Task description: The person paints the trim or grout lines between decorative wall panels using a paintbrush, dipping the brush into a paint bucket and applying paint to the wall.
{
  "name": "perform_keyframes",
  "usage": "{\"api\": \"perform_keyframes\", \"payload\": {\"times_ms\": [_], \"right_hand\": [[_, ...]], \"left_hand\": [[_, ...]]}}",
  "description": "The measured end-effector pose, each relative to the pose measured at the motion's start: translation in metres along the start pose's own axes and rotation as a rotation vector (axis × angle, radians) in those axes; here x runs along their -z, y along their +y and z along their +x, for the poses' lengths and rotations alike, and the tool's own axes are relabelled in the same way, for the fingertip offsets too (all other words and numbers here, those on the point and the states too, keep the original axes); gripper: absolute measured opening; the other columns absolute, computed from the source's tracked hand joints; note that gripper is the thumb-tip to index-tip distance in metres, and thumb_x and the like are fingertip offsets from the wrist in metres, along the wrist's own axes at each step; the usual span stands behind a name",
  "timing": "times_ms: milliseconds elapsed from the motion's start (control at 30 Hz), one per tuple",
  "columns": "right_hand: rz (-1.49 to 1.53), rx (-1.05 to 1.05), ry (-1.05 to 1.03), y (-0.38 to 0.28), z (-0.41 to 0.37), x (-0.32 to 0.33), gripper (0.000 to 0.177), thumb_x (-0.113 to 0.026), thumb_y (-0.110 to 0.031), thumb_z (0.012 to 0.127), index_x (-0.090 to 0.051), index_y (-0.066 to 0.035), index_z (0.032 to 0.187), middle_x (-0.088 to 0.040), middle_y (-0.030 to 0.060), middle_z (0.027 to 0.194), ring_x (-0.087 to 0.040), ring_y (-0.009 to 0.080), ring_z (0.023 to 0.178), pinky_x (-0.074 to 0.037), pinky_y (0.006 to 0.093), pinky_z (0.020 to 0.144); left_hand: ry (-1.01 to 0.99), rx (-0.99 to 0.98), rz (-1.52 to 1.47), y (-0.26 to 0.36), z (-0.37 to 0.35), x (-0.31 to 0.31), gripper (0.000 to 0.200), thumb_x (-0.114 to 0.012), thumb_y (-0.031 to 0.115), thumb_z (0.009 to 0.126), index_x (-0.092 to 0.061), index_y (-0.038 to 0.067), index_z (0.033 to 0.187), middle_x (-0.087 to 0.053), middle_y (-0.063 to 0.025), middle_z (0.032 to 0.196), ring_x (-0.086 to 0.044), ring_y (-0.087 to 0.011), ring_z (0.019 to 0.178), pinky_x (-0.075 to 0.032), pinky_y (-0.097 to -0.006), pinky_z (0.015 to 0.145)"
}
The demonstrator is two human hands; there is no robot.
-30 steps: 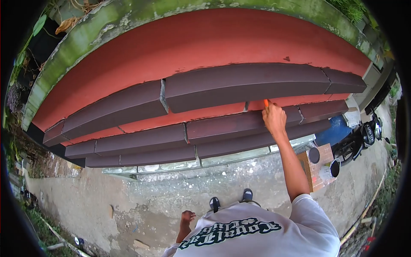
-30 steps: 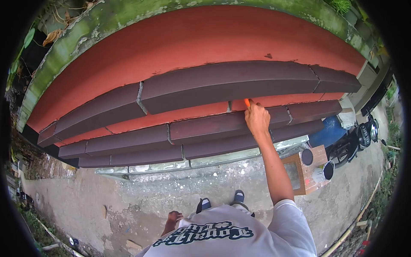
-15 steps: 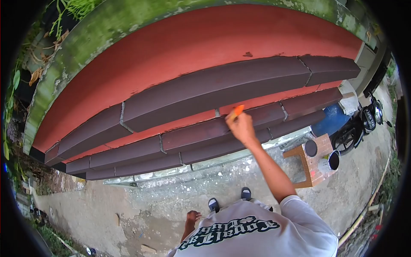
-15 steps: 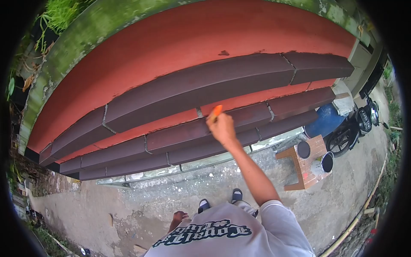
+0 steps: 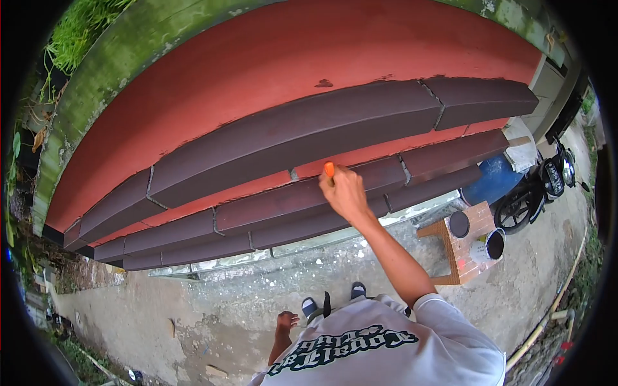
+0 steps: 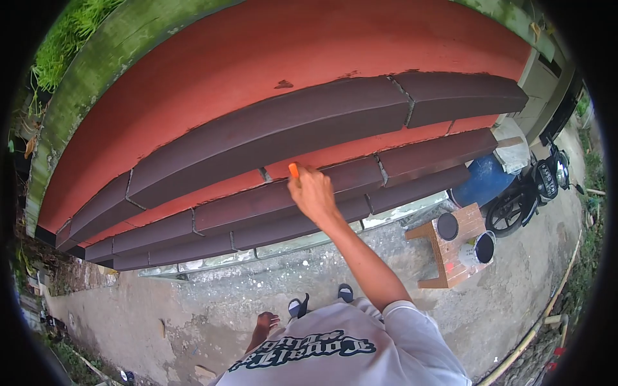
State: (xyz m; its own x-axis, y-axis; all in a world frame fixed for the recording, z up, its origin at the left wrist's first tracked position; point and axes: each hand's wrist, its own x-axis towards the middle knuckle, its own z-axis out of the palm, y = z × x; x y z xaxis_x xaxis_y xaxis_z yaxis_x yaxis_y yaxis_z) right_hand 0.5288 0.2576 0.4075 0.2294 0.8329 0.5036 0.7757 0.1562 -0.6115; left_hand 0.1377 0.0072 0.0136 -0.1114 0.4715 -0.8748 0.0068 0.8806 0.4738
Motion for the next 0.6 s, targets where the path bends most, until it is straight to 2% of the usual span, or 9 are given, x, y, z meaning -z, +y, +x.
{"api": "perform_keyframes", "payload": {"times_ms": [67,200,300,333,400,500,533,600], "right_hand": [[0.394,-0.135,-0.15,0.003,0.001,0.003,0.018,-0.071,-0.021,0.093,-0.073,-0.004,0.097,-0.076,0.0187,0.088,-0.075,0.0379,0.082,-0.06,0.0452,0.074],[0.394,-0.193,-0.041,0.078,-0.003,0.04,0.014,-0.07,-0.02,0.093,-0.073,-0.006,0.093,-0.077,0.0145,0.086,-0.077,0.0338,0.082,-0.059,0.0417,0.075],[-0.049,-0.162,0.092,0.114,0.014,0.097,0.015,-0.068,-0.017,0.093,-0.072,-0.003,0.095,-0.074,0.0201,0.085,-0.074,0.0403,0.083,-0.058,0.0498,0.074],[-0.268,-0.123,0.09,0.126,0.018,0.11,0.015,-0.069,-0.015,0.091,-0.072,-0.004,0.101,-0.073,0.0215,0.089,-0.073,0.043,0.082,-0.058,0.0522,0.073],[-0.387,-0.078,0.097,0.108,0.024,0.126,0.023,-0.071,-0.015,0.088,-0.072,-0.006,0.11,-0.071,0.0228,0.09,-0.073,0.0445,0.08,-0.06,0.0527,0.072],[-0.397,0.015,-0.015,0.098,0.014,0.086,0.033,-0.073,-0.015,0.085,-0.072,-0.01,0.118,-0.07,0.0232,0.089,-0.074,0.0432,0.077,-0.062,0.0525,0.067],[-0.31,0.09,0.006,0.091,0.008,0.07,0.031,-0.072,-0.014,0.085,-0.073,-0.01,0.116,-0.071,0.0232,0.091,-0.074,0.0427,0.077,-0.062,0.0526,0.066],[-0.064,0.077,0.017,0.064,0.006,0.054,0.023,-0.069,-0.013,0.088,-0.073,-0.006,0.109,-0.071,0.0229,0.087,-0.073,0.0428,0.077,-0.061,0.051,0.071]], "left_hand": [[-0.007,-0.002,-0.023,-0.002,-0.002,-0.014,0.023,-0.055,0.015,0.095,-0.06,0.005,0.115,-0.074,-0.0151,0.112,-0.074,-0.0299,0.098,-0.054,-0.0432,0.074],[-0.006,0.006,-0.06,-0.011,-0.001,-0.034,0.021,-0.055,0.015,0.095,-0.06,0.005,0.113,-0.074,-0.0147,0.111,-0.074,-0.0292,0.097,-0.054,-0.0426,0.073],[-0.032,-0.029,-0.091,-0.025,-0.003,-0.038,0.021,-0.055,0.016,0.095,-0.06,0.005,0.113,-0.075,-0.014,0.11,-0.074,-0.0286,0.096,-0.054,-0.0424,0.073],[-0.006,-0.002,-0.079,-0.025,-0.002,-0.041,0.021,-0.054,0.016,0.095,-0.061,0.005,0.113,-0.075,-0.0137,0.11,-0.074,-0.0282,0.096,-0.054,-0.0422,0.073],[0.043,0.05,-0.054,-0.024,-0.001,-0.047,0.021,-0.054,0.016,0.096,-0.061,0.006,0.113,-0.075,-0.0131,0.11,-0.074,-0.0275,0.096,-0.054,-0.0417,0.073],[0.064,0.071,-0.046,-0.025,-0.002,-0.052,0.021,-0.053,0.016,0.097,-0.062,0.007,0.114,-0.075,-0.0122,0.111,-0.074,-0.0265,0.096,-0.054,-0.0408,0.074],[0.063,0.067,-0.04,-0.023,-0.002,-0.054,0.021,-0.053,0.016,0.097,-0.062,0.007,0.114,-0.074,-0.012,0.111,-0.074,-0.0263,0.096,-0.054,-0.0405,0.074],[0.057,0.065,-0.027,-0.02,-0.004,-0.059,0.022,-0.052,0.016,0.098,-0.061,0.007,0.116,-0.074,-0.0116,0.111,-0.074,-0.0261,0.096,-0.054,-0.0401,0.074]]}}
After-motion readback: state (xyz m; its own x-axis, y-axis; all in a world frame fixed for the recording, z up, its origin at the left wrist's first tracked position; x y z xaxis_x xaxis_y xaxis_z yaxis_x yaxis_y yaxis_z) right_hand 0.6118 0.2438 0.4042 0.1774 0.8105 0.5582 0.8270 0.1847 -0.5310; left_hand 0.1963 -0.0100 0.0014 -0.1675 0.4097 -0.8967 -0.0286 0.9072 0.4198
